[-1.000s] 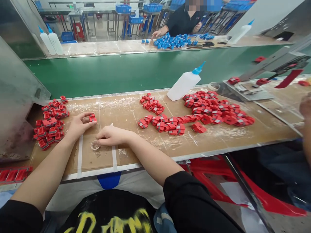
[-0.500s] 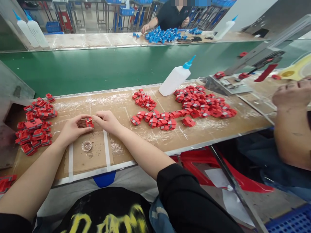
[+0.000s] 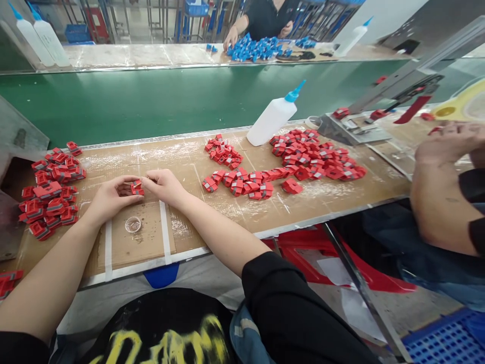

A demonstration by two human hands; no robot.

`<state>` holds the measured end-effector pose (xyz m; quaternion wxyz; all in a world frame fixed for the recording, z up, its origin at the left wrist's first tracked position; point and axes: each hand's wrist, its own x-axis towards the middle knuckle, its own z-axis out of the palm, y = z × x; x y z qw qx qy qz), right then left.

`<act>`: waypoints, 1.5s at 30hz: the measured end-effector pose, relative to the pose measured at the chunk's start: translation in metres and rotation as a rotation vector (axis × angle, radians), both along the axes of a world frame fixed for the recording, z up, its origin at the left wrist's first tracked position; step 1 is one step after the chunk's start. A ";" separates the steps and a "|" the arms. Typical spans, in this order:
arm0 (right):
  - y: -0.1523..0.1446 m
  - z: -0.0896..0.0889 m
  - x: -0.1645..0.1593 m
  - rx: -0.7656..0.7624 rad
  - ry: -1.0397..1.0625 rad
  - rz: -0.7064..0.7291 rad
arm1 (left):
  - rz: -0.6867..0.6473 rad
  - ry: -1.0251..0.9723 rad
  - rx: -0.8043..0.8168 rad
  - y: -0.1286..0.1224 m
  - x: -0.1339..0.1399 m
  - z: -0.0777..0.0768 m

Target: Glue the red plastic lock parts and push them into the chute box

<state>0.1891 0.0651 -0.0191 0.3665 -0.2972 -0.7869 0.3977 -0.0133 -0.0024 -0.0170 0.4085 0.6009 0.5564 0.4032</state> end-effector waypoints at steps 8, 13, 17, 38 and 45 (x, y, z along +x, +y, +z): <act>0.001 -0.001 0.000 0.051 -0.016 -0.010 | 0.000 0.032 -0.003 -0.001 -0.001 0.000; 0.000 -0.001 0.000 0.038 -0.036 -0.003 | -0.004 0.049 0.004 -0.001 0.000 0.001; -0.001 0.002 0.000 0.064 -0.052 -0.042 | 0.004 0.079 0.014 -0.001 0.001 0.003; 0.045 0.057 0.059 0.195 -0.987 -0.337 | 0.047 -0.026 -0.112 0.005 -0.009 0.001; 0.116 0.053 0.103 0.151 -1.280 -0.482 | 0.015 -0.227 -0.027 0.009 -0.013 -0.014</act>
